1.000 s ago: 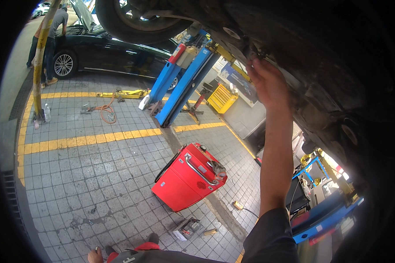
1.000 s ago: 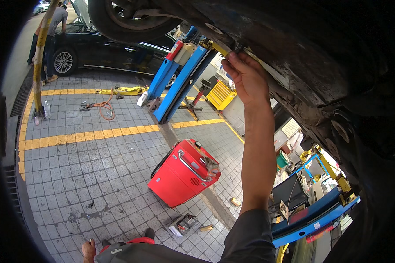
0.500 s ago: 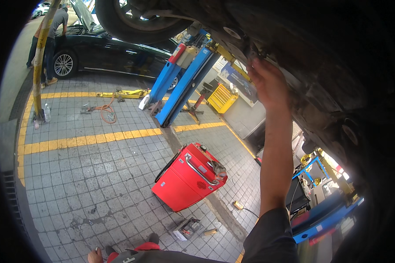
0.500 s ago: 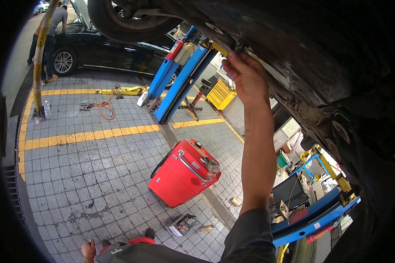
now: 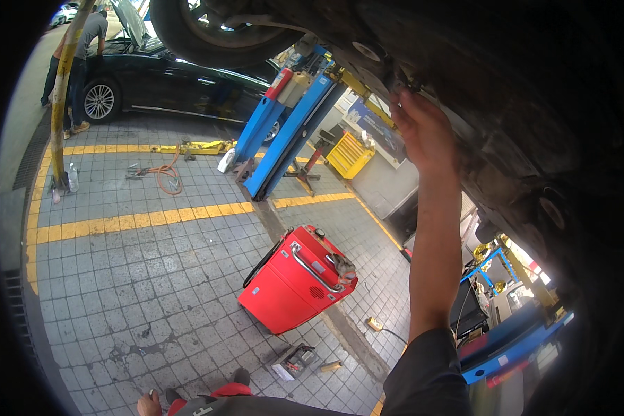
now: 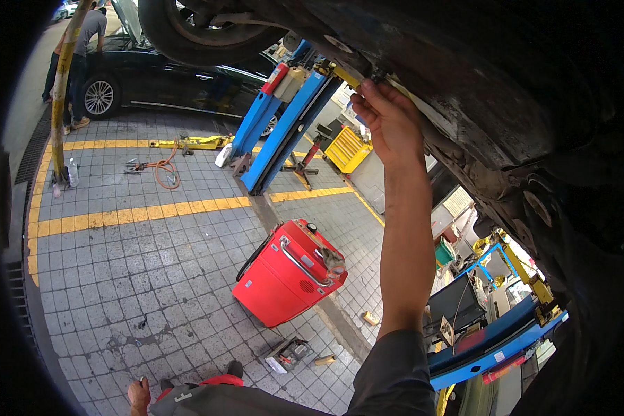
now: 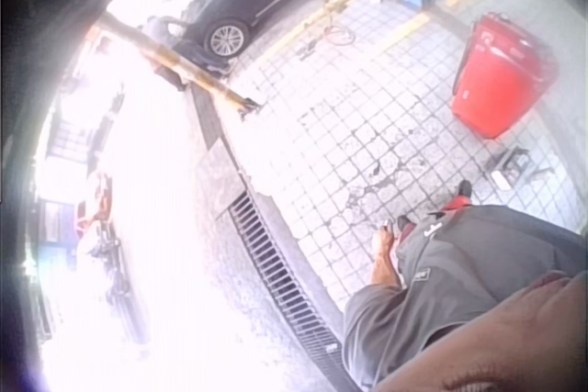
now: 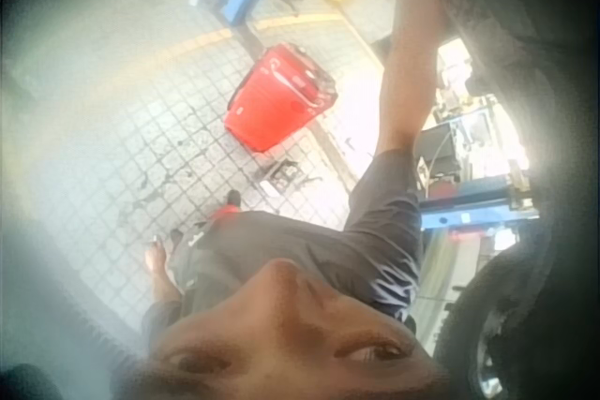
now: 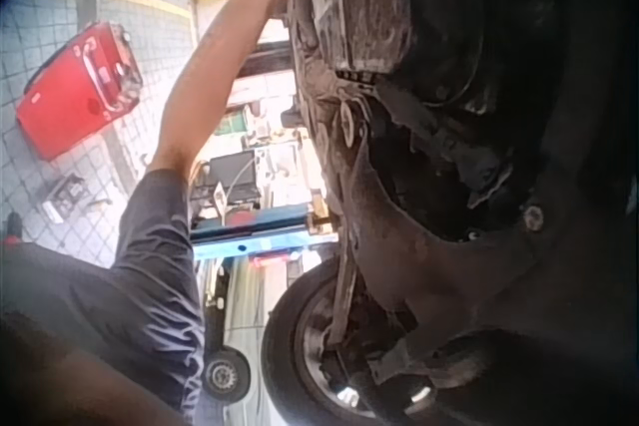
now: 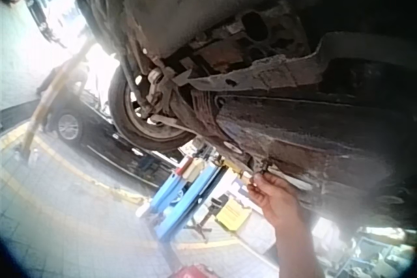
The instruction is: The person works under a raised car, using a tool to loosen and remove a drain plug. They then walk to a storage area, retrieve a metal basin, and return to the car. The person places the basin under the car and later moves to a tool cabinet to select a socket from a tray.
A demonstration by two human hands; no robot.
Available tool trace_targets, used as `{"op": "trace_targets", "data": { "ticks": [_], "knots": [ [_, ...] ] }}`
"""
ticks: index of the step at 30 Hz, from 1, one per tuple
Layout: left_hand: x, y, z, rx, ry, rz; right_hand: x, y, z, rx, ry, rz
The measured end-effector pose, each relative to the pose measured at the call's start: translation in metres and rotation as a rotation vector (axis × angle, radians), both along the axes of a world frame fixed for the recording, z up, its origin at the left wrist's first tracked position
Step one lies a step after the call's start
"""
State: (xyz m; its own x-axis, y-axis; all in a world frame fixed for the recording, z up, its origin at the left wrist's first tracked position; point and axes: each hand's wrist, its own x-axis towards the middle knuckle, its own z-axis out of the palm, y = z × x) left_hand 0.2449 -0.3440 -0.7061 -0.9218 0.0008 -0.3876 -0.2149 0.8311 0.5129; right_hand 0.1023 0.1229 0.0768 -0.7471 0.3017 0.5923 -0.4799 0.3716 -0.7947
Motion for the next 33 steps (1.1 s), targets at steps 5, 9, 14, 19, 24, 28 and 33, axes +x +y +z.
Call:
{"op": "trace_targets", "data": {
  "ticks": [5, 9, 14, 19, 24, 28, 33],
  "knots": [
    [0.000, 0.000, 0.002, 0.000, 0.012, 0.006, -0.004, 0.004, 0.002, 0.030, -0.025, -0.005],
    [0.003, -0.001, -0.004, -0.031, 0.024, 0.002, 0.003, -0.001, 0.002, -0.057, -0.011, 0.061],
    [0.005, -0.003, -0.010, -0.039, 0.028, -0.003, 0.002, -0.002, -0.001, -0.009, 0.012, 0.030],
    [0.003, -0.002, -0.008, -0.045, 0.022, 0.003, -0.006, 0.004, 0.000, 0.032, -0.005, -0.041],
    [0.003, 0.000, -0.005, -0.043, 0.009, 0.006, 0.000, 0.003, 0.003, -0.054, -0.018, 0.095],
    [0.005, 0.001, -0.004, -0.017, 0.012, 0.010, 0.004, 0.001, 0.001, -0.012, -0.002, 0.063],
    [0.004, 0.000, -0.003, -0.008, 0.017, 0.026, -0.003, 0.003, -0.002, 0.031, 0.016, -0.039]
  ]
}}
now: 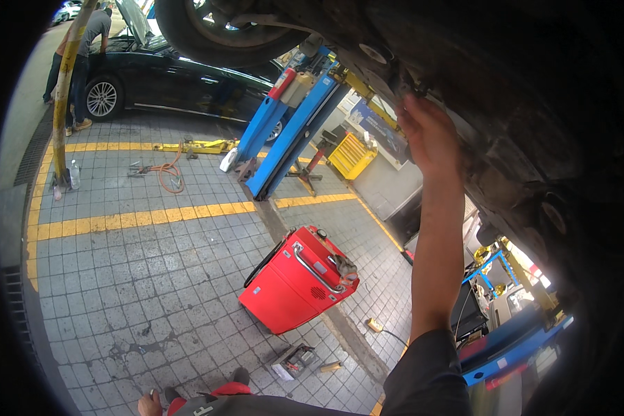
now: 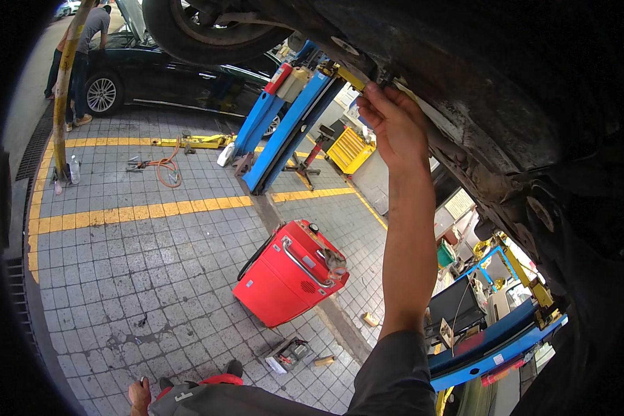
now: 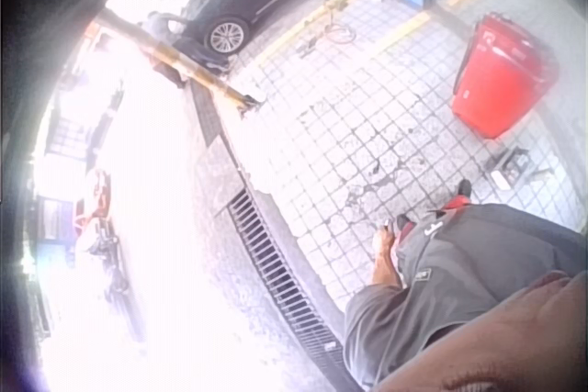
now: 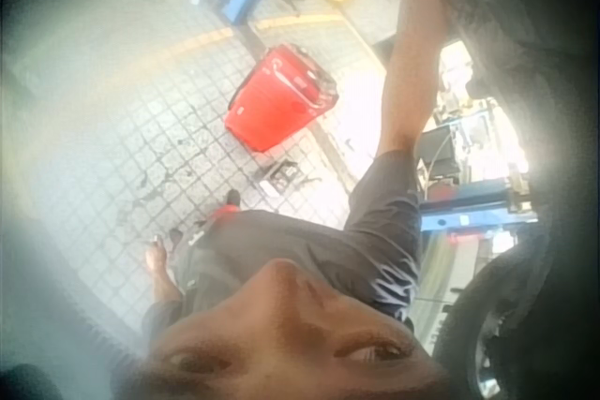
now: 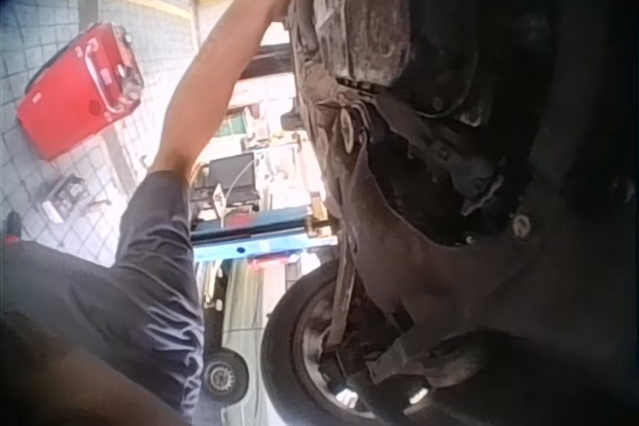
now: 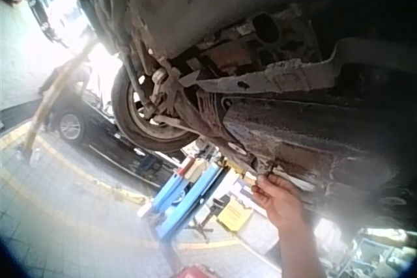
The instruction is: The person works under a raised car, using a tool to loosen and remove a drain plug. They then walk to a storage area, retrieve a metal basin, and return to the car. The person places the basin under the car and later moves to a tool cabinet to select a socket from a tray.
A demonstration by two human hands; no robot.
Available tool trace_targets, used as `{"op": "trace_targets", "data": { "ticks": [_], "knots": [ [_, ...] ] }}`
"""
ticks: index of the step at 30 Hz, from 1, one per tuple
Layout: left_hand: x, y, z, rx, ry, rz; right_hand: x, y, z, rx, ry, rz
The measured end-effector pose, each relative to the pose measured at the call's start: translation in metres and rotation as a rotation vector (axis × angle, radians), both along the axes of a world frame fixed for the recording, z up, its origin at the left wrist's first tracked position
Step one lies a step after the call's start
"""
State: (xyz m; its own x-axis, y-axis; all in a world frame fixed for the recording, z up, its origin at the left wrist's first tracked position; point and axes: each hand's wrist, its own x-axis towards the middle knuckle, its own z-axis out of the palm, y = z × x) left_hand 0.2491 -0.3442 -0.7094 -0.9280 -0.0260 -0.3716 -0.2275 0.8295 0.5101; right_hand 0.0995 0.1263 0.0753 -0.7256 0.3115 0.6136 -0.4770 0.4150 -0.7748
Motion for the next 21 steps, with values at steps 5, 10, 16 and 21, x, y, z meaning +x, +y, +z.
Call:
{"op": "trace_targets", "data": {
  "ticks": [5, 10, 16, 21],
  "knots": [
    [0.000, -0.001, 0.002, -0.014, -0.010, -0.006, 0.000, -0.001, 0.001, -0.018, -0.009, 0.060],
    [0.000, -0.001, 0.002, -0.032, -0.019, -0.009, 0.008, -0.005, 0.000, -0.029, 0.005, 0.120],
    [-0.001, -0.001, -0.005, -0.026, -0.001, -0.032, 0.001, -0.002, 0.001, 0.015, -0.019, -0.006],
    [0.000, -0.001, -0.009, -0.030, 0.045, -0.025, 0.002, -0.002, 0.002, -0.049, -0.031, 0.037]
  ]
}}
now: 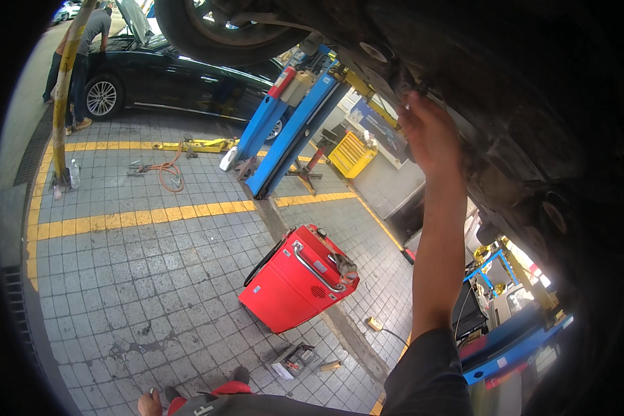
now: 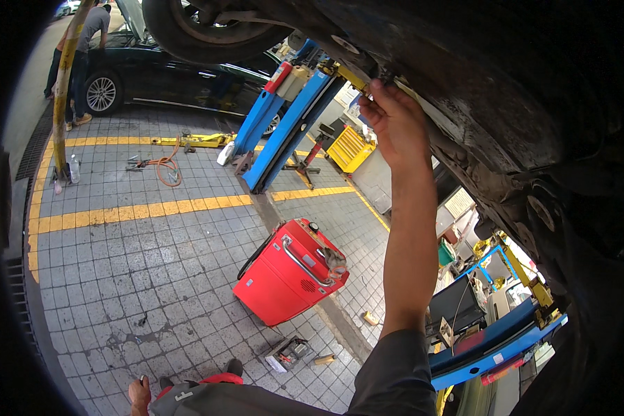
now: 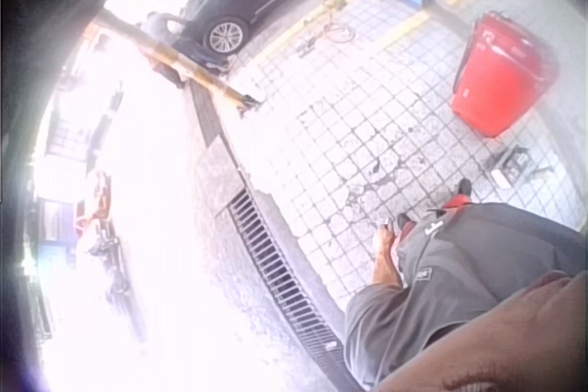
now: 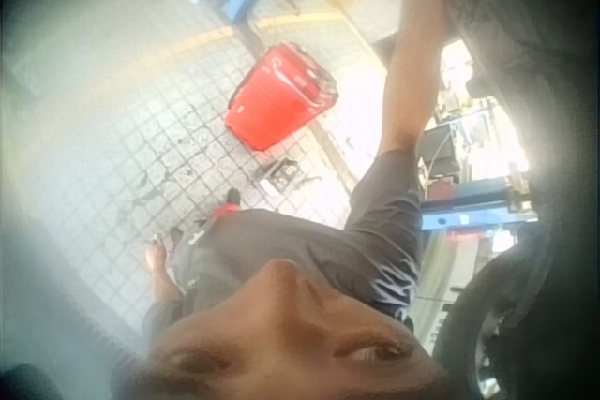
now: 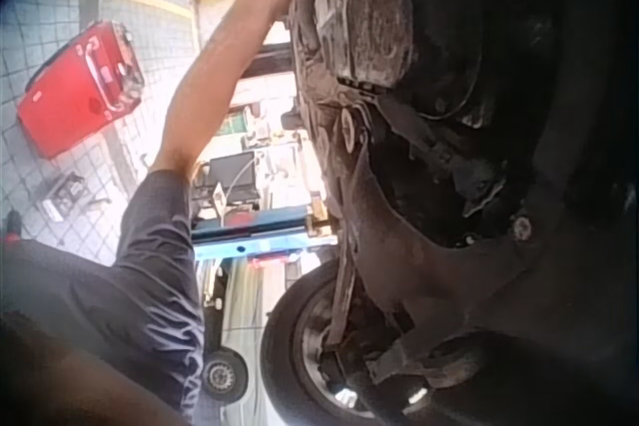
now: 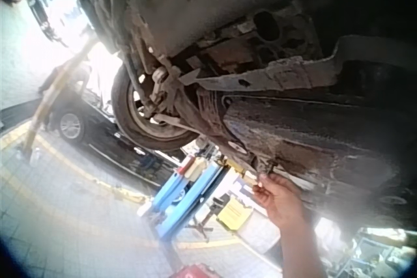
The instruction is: The person works under a raised car, using a tool to loosen and remove a drain plug. They then walk to a storage area, retrieve a metal basin, and return to the car. The person places the basin under the car and later moves to a tool cabinet to select a socket from a tray.
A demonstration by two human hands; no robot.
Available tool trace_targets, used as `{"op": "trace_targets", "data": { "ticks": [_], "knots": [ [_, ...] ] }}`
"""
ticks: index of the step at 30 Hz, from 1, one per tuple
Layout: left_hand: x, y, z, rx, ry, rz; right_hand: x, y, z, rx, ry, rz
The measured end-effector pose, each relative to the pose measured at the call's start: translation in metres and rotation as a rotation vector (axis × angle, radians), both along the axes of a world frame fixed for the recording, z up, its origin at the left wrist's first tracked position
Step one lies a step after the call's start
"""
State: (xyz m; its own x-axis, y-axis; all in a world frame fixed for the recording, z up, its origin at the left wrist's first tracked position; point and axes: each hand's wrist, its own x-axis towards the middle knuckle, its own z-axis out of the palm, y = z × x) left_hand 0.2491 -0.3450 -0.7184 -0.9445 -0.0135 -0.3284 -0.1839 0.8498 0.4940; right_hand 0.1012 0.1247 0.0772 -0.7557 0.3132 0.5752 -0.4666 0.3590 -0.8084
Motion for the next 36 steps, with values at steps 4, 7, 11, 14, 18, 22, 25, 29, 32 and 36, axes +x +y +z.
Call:
{"op": "trace_targets", "data": {
  "ticks": [4, 7, 11, 14, 18, 22, 25, 29, 32, 36],
  "knots": [
    [0.0008, -0.0010, 0.0010, 0.017, -0.028, -0.005, 0.0047, -0.0002, 0.0003, 0.005, 0.009, 0.058],
    [-0.0001, -0.0012, 0.0032, 0.014, -0.041, -0.007, 0.0043, 0.0004, -0.0005, 0.018, 0.011, 0.076],
    [-0.0019, -0.0003, 0.0065, 0.017, -0.053, 0.006, 0.0010, 0.0011, -0.0013, 0.041, 0.025, 0.046],
    [-0.0025, 0.0004, 0.0080, 0.016, -0.052, 0.013, 0.0013, 0.0006, -0.0010, 0.046, 0.027, 0.014],
    [-0.0021, 0.0004, 0.0073, 0.013, -0.052, 0.019, 0.0038, -0.0006, -0.0001, 0.064, 0.013, 0.004],
    [-0.0015, 0.0000, 0.0043, 0.005, -0.052, 0.004, 0.0045, -0.0002, 0.0001, 0.074, 0.012, 0.009],
    [-0.0014, 0.0000, 0.0026, -0.009, -0.067, -0.008, 0.0034, 0.0015, -0.0003, 0.078, 0.019, 0.014],
    [-0.0018, 0.0001, 0.0029, -0.027, -0.064, -0.025, 0.0019, 0.0032, -0.0012, 0.083, 0.038, 0.023],
    [-0.0017, -0.0002, 0.0043, -0.028, -0.072, -0.026, 0.0019, 0.0024, -0.0016, 0.078, 0.044, 0.023],
    [-0.0014, -0.0003, 0.0054, -0.017, -0.090, -0.026, 0.0028, -0.0001, -0.0021, 0.062, 0.048, 0.027]
  ]
}}
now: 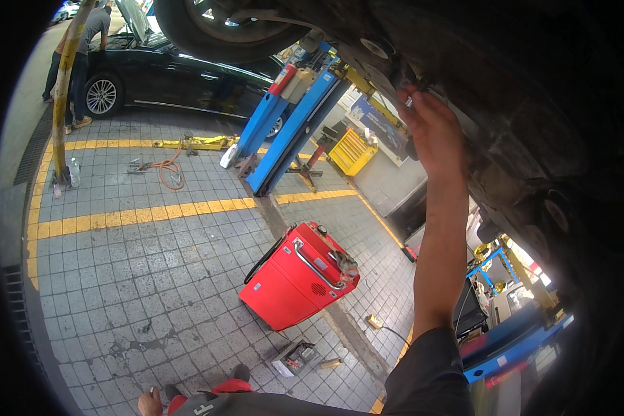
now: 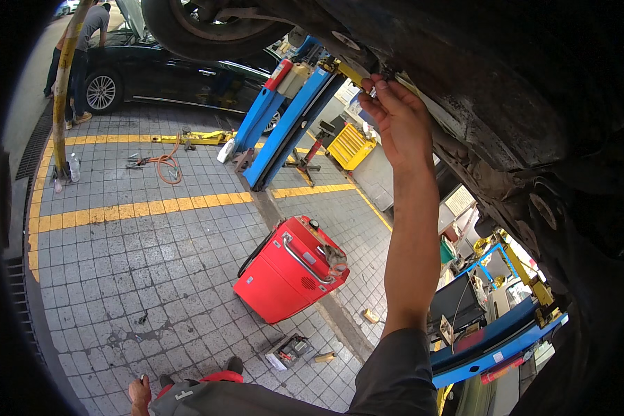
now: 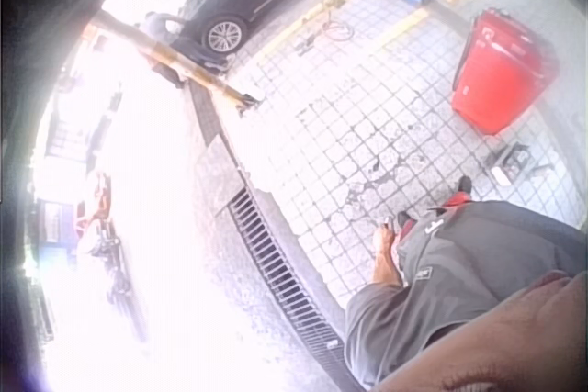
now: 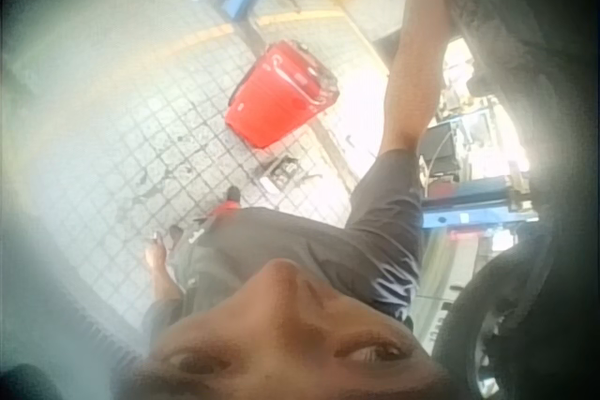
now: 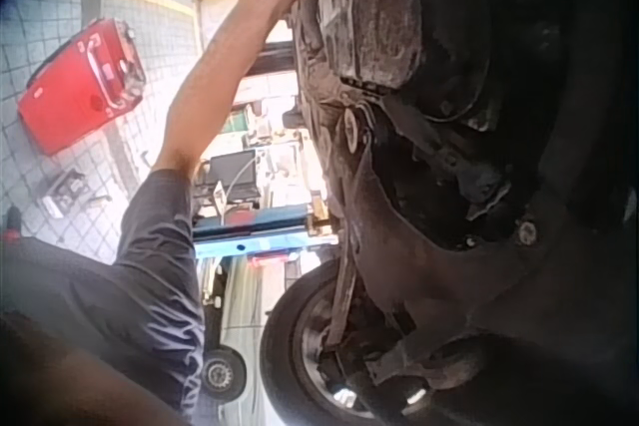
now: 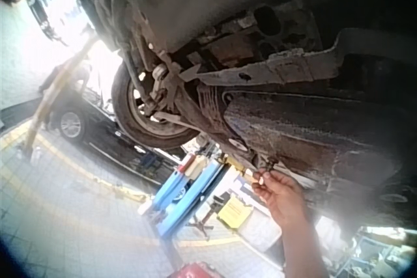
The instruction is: The person works under a raised car, using a tool to loosen and remove a drain plug. They then walk to a storage area, retrieve a metal basin, and return to the car. The person places the basin under the car and later moves to a tool cabinet to select a socket from a tray.
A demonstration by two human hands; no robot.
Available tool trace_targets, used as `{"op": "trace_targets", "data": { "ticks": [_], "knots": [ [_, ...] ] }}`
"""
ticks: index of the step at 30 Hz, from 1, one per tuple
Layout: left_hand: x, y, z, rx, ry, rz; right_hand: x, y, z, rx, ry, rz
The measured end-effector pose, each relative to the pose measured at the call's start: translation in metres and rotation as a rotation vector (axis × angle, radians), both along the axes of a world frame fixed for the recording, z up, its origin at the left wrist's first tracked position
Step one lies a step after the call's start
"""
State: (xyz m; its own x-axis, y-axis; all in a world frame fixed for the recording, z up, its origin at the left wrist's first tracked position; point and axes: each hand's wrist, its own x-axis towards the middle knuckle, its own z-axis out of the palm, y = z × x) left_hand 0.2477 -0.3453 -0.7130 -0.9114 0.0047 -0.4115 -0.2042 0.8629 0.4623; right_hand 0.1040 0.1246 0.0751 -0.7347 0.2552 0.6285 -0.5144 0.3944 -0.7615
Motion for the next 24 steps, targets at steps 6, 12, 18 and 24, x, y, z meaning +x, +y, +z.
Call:
{"op": "trace_targets", "data": {
  "ticks": [6, 12, 18, 24],
  "knots": [
    [-0.001, 0.001, 0.001, 0.006, 0.006, 0.021, -0.002, 0.003, -0.001, -0.026, 0.012, -0.015],
    [-0.003, 0.001, 0.005, 0.018, -0.003, 0.024, -0.006, 0.007, -0.003, -0.120, 0.066, -0.018],
    [-0.003, 0.000, 0.008, 0.016, -0.007, 0.024, -0.001, 0.006, -0.005, -0.111, 0.078, 0.049],
    [-0.004, 0.001, 0.008, 0.017, -0.009, 0.011, -0.006, 0.013, -0.003, -0.109, 0.017, 0.054]
  ]
}}
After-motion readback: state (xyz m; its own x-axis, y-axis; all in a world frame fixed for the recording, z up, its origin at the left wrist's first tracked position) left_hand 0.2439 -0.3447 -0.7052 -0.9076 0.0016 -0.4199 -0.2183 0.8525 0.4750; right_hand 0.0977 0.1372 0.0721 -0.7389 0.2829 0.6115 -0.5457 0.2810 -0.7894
